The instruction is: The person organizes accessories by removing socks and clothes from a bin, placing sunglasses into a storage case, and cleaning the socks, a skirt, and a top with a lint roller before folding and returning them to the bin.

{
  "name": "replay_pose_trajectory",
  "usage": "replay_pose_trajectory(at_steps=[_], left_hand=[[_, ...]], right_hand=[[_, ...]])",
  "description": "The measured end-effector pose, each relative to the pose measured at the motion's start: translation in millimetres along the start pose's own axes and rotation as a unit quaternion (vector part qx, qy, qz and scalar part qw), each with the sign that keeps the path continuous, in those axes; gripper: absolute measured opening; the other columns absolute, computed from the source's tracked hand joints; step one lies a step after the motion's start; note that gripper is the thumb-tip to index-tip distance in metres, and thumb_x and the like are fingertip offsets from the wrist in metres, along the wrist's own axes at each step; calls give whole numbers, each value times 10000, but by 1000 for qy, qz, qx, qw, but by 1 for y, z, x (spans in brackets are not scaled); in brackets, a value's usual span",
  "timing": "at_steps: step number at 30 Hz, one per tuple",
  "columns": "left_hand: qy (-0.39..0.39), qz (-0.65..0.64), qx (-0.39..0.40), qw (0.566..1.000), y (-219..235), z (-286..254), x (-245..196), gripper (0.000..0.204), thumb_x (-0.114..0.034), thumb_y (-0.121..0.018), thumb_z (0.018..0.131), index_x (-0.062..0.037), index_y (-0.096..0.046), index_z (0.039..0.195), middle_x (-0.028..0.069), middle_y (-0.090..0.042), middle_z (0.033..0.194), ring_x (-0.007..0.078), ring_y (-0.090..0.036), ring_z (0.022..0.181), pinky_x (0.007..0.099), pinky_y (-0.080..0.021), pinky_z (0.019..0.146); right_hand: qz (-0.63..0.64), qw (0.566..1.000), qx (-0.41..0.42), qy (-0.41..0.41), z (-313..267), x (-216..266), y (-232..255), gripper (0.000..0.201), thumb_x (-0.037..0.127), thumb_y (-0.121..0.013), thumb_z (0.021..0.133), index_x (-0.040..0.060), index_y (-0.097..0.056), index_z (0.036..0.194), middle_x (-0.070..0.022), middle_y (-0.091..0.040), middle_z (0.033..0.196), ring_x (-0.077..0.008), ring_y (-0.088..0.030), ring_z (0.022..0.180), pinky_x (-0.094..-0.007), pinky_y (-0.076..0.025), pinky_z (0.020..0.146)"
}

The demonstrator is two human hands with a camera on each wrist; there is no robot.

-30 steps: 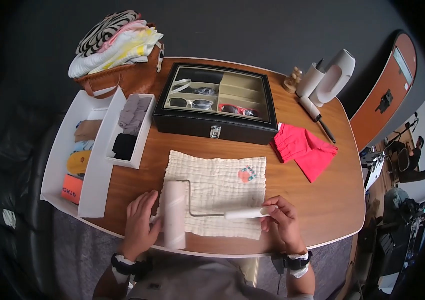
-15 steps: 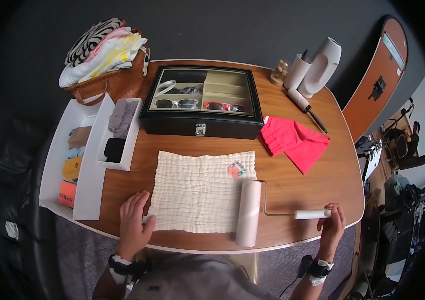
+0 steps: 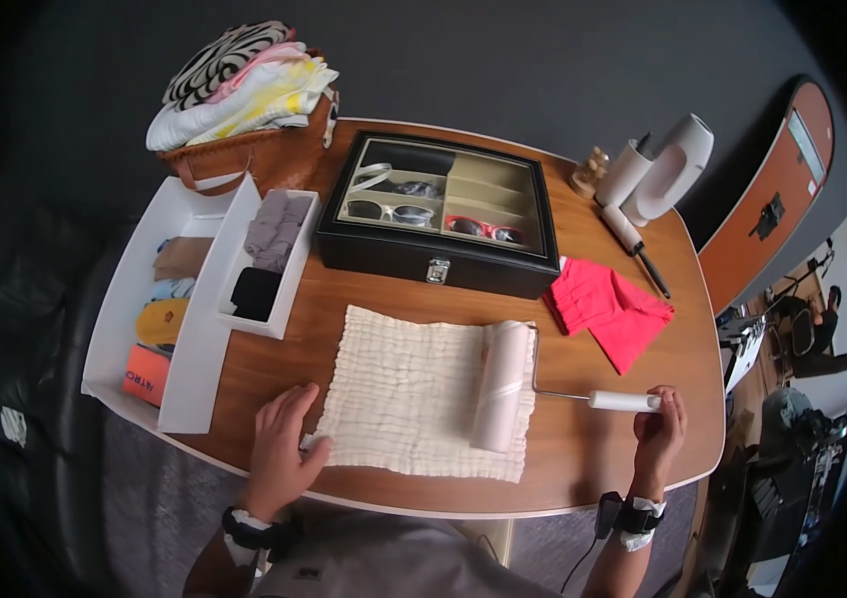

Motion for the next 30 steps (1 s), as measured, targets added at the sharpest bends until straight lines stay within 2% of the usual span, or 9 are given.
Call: replay_pose_trajectory(at_steps=[4,9,12,15,18,21,23,27,30], left_hand=[[10,-14,-3,1000,1,1,3,733,-202,-734,878,-33,-425,1521,217,-529,1464,395,-465,1365,509,-313,1146],[5,-49,-18,999,4,0,7,850,-187,-731,886,-4,-281,1583,215,-479,1515,385,-474,1376,507,-307,1165],[51,-207,-69,975,3,-8,27,854,-171,-668,936,12,-177,1610,240,-393,1575,368,-471,1395,499,-309,1182],[69,-295,-105,947,11,-9,33,783,-187,-570,994,11,-142,1619,267,-325,1605,358,-473,1398,493,-317,1186],[62,-285,-101,951,13,-8,30,731,-211,-493,1023,14,-134,1618,280,-336,1595,366,-482,1388,498,-323,1182],[56,-261,-90,960,9,-7,28,710,-250,-481,1029,6,-173,1615,267,-353,1589,367,-473,1391,490,-320,1186],[56,-238,-71,967,5,-8,29,698,-234,-525,1014,6,-229,1599,252,-385,1574,370,-462,1396,485,-320,1187],[57,-157,-52,985,1,-6,25,686,-169,-644,954,2,-348,1548,228,-458,1520,388,-451,1385,484,-332,1174],[41,-64,-27,997,2,-2,11,724,-104,-696,914,-13,-357,1547,227,-452,1521,392,-447,1383,488,-337,1168]], right_hand=[[-2,998,55,10,6,-9,-44,272,299,-560,1066,49,-627,984,-12,-577,772,-54,-425,467,-217,-303,406],[-17,986,163,5,-6,5,-127,238,233,-537,1089,12,-619,1060,-47,-608,823,-102,-542,551,-246,-426,472],[-36,968,248,-12,-16,11,-175,207,189,-565,1079,-7,-615,1122,-61,-655,831,-107,-586,601,-241,-462,521],[-38,951,301,-58,-27,8,-213,198,169,-583,1073,-13,-610,1145,-74,-683,855,-98,-598,625,-236,-470,546],[-3,940,333,-74,-34,5,-236,205,170,-597,1070,-12,-605,1164,-87,-697,875,-92,-593,621,-232,-468,550],[9,938,334,-87,-36,5,-241,222,185,-592,1073,-14,-605,1172,-100,-701,884,-98,-589,611,-233,-470,547],[18,942,325,-86,-35,3,-234,227,190,-586,1076,-15,-605,1171,-104,-703,887,-102,-589,599,-236,-469,539],[20,955,288,-65,-25,-3,-203,236,201,-573,1081,-14,-605,1171,-109,-702,878,-112,-591,564,-245,-465,514],[15,969,242,-40,-17,-1,-169,255,221,-557,1087,-15,-615,1161,-104,-691,827,-117,-589,540,-251,-467,496]])
Point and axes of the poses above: each hand's wrist, its own z-axis towards the middle knuckle, its own y-axis out of the back of the hand, x = y × z, the point moved 9 cm from there along z, towards the middle knuckle
